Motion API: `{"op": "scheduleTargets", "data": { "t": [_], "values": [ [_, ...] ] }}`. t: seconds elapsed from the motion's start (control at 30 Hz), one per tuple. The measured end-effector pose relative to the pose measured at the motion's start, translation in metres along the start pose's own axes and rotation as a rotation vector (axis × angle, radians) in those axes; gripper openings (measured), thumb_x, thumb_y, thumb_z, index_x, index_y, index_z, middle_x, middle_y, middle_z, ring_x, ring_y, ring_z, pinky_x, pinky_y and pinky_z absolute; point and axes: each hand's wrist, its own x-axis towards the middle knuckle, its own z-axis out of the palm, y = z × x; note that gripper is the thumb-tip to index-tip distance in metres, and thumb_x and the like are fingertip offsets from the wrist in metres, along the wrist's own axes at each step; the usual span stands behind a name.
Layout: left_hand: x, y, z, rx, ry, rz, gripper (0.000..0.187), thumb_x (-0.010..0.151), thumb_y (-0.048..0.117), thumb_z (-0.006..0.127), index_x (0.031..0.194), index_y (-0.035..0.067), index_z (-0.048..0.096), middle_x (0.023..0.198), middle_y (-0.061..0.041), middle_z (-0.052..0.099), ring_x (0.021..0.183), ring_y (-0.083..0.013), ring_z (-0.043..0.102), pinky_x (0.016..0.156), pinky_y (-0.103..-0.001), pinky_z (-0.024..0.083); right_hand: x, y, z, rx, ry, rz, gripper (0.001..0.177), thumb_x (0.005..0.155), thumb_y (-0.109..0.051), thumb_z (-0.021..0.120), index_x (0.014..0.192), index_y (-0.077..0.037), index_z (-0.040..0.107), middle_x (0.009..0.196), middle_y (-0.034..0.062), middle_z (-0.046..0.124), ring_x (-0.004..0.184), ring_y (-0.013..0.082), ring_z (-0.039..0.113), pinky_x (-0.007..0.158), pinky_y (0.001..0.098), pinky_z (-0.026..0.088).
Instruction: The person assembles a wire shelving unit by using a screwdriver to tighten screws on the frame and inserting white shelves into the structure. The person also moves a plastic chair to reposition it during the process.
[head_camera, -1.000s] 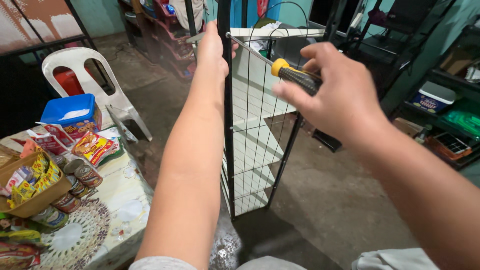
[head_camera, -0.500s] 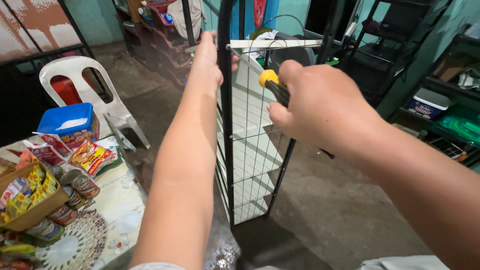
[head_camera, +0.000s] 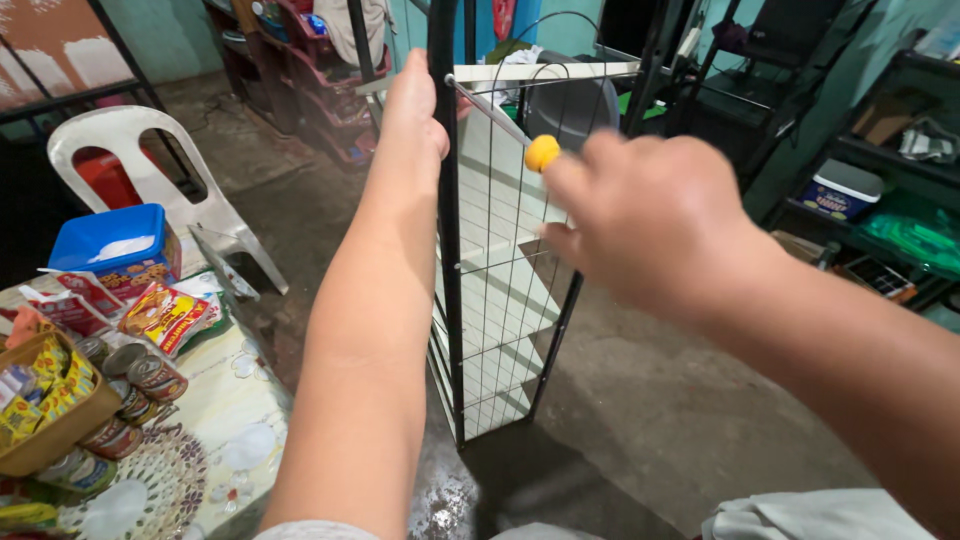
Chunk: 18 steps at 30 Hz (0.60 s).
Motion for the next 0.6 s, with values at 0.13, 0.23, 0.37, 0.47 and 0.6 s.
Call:
{"op": "scheduleTargets", "data": {
  "t": [0.13, 0.23, 0.37, 0.47, 0.6],
  "values": [
    [-0.005, 0.004, 0.001, -0.006, 0.047, -0.046, 0.050, 0.100, 0.044, 0.042, 0.093, 0.001, 0.068, 0.070, -0.013, 0.069, 0.055, -0.0231, 0.067, 0.052, -0.036, 0.059, 0.009, 0.007, -0.007, 0.409, 0.210, 0.235, 0.049, 0.096, -0.045, 0.066, 0.113, 0.001, 0.062, 0.084, 0.0184, 0.067, 0.070, 0.0359, 0.067, 0.062, 0.0473, 0.051],
    [-0.009, 0.005, 0.003, -0.003, 0.016, -0.048, 0.053, 0.099, 0.046, 0.040, 0.093, 0.001, 0.068, 0.070, -0.013, 0.070, 0.055, -0.0228, 0.068, 0.052, -0.035, 0.058, 0.018, 0.022, -0.013, 0.547, 0.049, 0.450, 0.040, 0.104, -0.034, 0.058, 0.119, 0.003, 0.058, 0.075, 0.0207, 0.066, 0.075, 0.0399, 0.067, 0.070, 0.0511, 0.051],
    [-0.015, 0.005, 0.006, -0.008, 0.028, -0.059, 0.051, 0.099, 0.046, 0.043, 0.092, 0.002, 0.068, 0.069, -0.012, 0.068, 0.053, -0.0220, 0.067, 0.050, -0.034, 0.057, 0.019, 0.020, -0.016, 0.466, -0.057, 0.442, 0.033, 0.099, -0.031, 0.059, 0.108, 0.002, 0.062, 0.072, 0.0208, 0.067, 0.071, 0.0420, 0.066, 0.068, 0.0539, 0.050],
    [-0.015, 0.007, 0.009, -0.003, 0.066, -0.051, 0.047, 0.099, 0.043, 0.045, 0.093, 0.003, 0.068, 0.069, -0.011, 0.067, 0.053, -0.0215, 0.066, 0.051, -0.034, 0.057, 0.015, -0.002, -0.012, 0.240, 0.003, 0.250, 0.026, 0.096, -0.027, 0.060, 0.101, -0.002, 0.065, 0.074, 0.0168, 0.067, 0.061, 0.0365, 0.066, 0.054, 0.0508, 0.050],
    [-0.015, 0.005, 0.009, -0.061, 0.046, -0.046, 0.040, 0.098, 0.038, 0.047, 0.094, 0.004, 0.067, 0.071, -0.010, 0.067, 0.054, -0.0214, 0.065, 0.051, -0.036, 0.059, 0.004, -0.026, 0.001, -0.427, 0.043, -0.265, 0.024, 0.078, -0.029, 0.067, 0.092, -0.010, 0.065, 0.069, 0.0060, 0.065, 0.057, 0.0195, 0.066, 0.044, 0.0324, 0.051]
  ]
}}
